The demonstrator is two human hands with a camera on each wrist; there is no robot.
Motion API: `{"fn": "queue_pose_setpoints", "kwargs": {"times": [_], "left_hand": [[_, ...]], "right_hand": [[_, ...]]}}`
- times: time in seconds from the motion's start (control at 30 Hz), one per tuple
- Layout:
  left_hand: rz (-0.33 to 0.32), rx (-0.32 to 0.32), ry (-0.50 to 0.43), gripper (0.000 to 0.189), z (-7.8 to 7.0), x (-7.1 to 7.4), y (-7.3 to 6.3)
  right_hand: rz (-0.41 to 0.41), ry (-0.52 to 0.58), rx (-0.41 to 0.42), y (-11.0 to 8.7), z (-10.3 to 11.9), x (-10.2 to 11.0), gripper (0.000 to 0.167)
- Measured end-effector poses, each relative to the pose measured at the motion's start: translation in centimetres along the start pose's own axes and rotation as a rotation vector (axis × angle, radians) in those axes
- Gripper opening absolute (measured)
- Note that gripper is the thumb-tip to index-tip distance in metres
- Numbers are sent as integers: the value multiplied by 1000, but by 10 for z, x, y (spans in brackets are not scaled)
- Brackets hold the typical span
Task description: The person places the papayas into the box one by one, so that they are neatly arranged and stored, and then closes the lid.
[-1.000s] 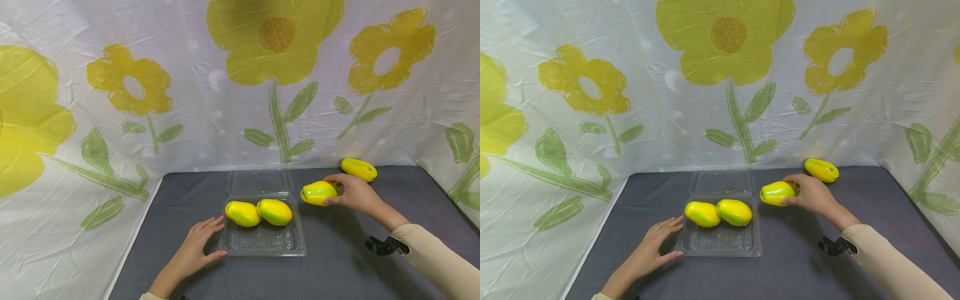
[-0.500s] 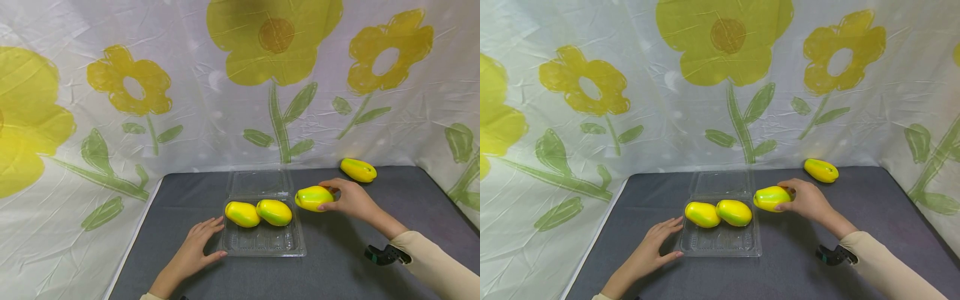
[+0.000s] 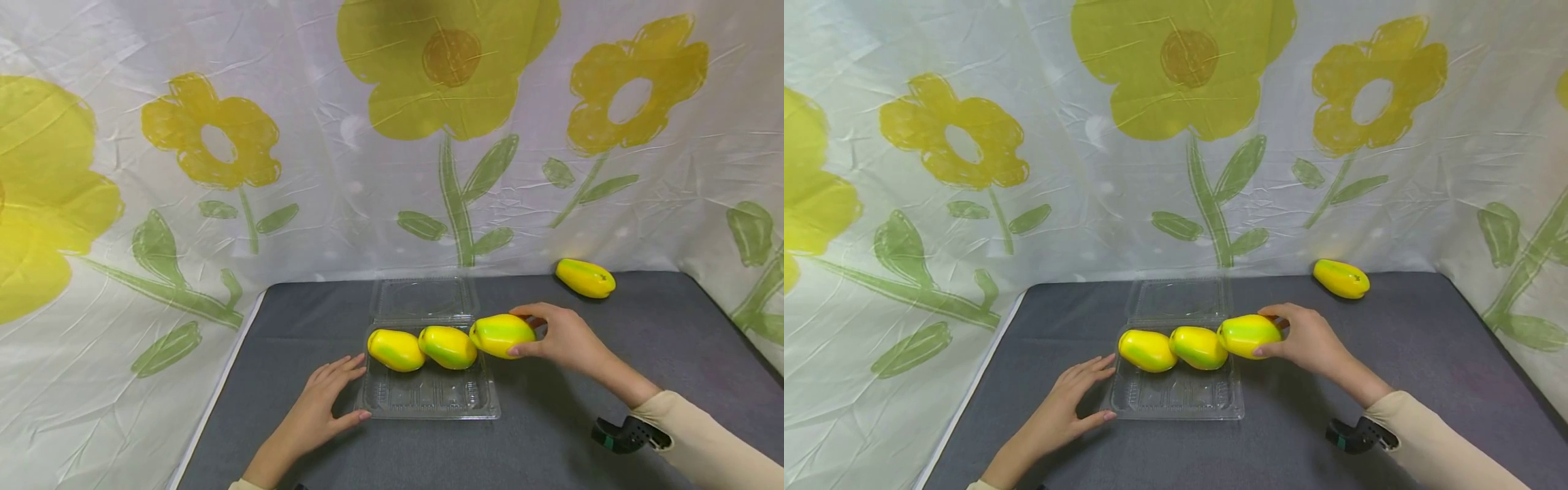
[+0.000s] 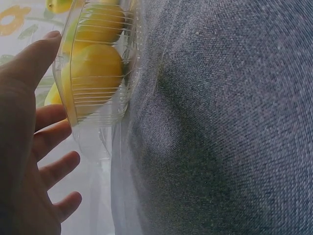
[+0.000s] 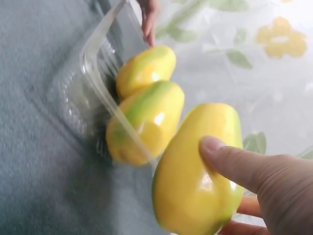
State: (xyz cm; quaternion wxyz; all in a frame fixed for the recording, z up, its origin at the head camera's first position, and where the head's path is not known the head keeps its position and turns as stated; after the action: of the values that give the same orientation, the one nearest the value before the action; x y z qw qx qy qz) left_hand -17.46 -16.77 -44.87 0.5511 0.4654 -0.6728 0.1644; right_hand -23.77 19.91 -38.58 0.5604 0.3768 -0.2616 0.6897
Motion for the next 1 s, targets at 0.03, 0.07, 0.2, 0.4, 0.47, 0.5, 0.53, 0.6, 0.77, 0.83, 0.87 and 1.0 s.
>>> {"fn": "queue_pose_setpoints", "kwargs": {"times": [0.03,0.07,0.2,0.4,0.47,0.5,0.53,0.6,0.77,0.83,0.87,1.0], "left_hand": [[-1,-1,1,72,0,0,0],[-2,-1,2,72,0,0,0],[-7,-4,7,72,0,0,0],[-3,4,-6,72,0,-1,0],[-1,7,-8,72,1,-1,0],[0,6,-7,72,1,-1,1],[1,6,-9,72,1,-1,1],[4,7,-9,72,1,-1,1],[9,17,-15,72,1,-1,1],[10,18,-16,72,1,-1,1],[10,17,-16,72,1,-1,1],[10,13,-14,72,1,-1,1]], "right_hand": [[3,9,1,-1,2,-1,70],[5,18,4,-1,4,-2,69],[16,41,5,-2,7,-7,69],[33,49,-7,-4,9,-16,70],[38,59,-6,-5,11,-19,72],[40,64,-4,-6,12,-21,72],[39,65,-5,-6,13,-23,72],[42,74,-6,-7,15,-26,73],[29,91,3,-9,23,-30,69],[20,95,11,-10,27,-31,68],[17,99,6,-10,28,-32,67],[20,120,10,-11,34,-37,65]]}}
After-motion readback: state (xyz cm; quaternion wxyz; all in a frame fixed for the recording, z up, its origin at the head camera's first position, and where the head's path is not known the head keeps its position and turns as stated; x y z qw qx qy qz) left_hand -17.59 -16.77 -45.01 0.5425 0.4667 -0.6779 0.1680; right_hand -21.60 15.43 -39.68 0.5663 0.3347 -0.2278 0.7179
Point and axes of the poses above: each hand's wrist, its own y-axis towards the middle knuckle, its own x-axis out of the back of the hand, z = x × y, the point moved 9 cm from there along y, towards the middle knuckle, and after that the axes turned 3 degrees about -x, right-handed, at the moved point
